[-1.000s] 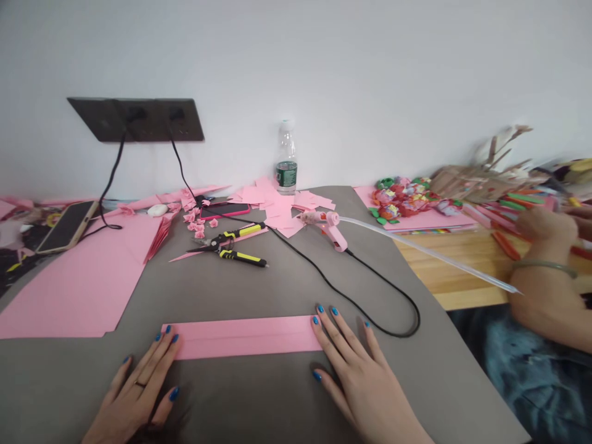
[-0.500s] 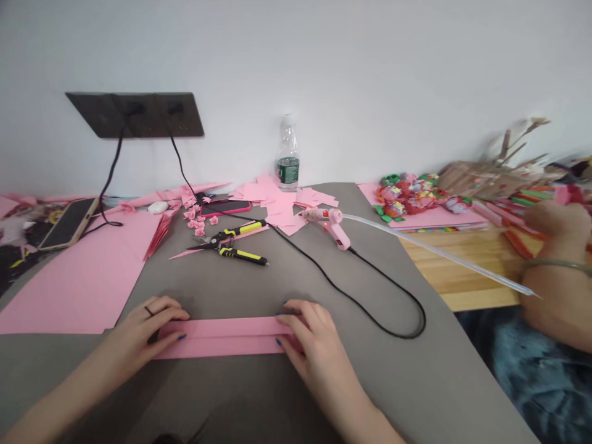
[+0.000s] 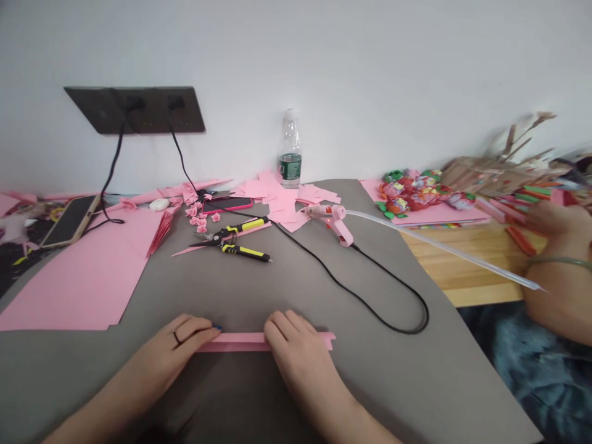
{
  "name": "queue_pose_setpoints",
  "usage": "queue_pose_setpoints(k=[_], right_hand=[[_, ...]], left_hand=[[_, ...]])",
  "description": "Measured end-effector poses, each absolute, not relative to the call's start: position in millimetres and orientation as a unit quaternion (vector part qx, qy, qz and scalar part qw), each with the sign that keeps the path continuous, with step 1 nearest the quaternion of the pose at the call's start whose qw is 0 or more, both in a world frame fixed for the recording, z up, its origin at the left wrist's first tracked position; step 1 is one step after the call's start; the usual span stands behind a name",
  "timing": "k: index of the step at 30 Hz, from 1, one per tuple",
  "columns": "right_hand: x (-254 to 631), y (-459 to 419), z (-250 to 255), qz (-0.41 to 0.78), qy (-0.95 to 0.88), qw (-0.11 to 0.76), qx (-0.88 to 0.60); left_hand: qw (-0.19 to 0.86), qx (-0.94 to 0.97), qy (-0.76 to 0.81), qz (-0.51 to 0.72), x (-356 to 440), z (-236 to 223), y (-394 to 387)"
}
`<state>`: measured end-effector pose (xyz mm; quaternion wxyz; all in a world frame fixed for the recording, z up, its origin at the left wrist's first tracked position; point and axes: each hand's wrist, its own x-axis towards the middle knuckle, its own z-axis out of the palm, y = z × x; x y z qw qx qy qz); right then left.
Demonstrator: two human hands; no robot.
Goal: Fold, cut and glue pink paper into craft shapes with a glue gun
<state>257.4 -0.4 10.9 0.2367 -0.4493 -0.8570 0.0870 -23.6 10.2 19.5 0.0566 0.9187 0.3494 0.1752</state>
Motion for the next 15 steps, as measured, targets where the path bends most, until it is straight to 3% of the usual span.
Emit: queue_pose_setpoints(k=[5, 11, 15], right_hand=[[264.6, -18.5, 1.0, 0.09, -0.871, 0.261, -0.405], [268.1, -25.2, -9.9, 0.017, -0.907, 0.14, -0.397], [239.7, -29.7, -14.8, 0.019, -0.913, 0.106, -0.392]], left_hand=[[-0.081, 0.905, 0.376, 0.182, -29.0, -12.7, -23.9], [-0.1, 0.888, 0.43, 0.129, -24.1, -45.7, -51.6], [-0.092, 0.856, 0.483, 0.161, 0.5, -59.3, -60.7]])
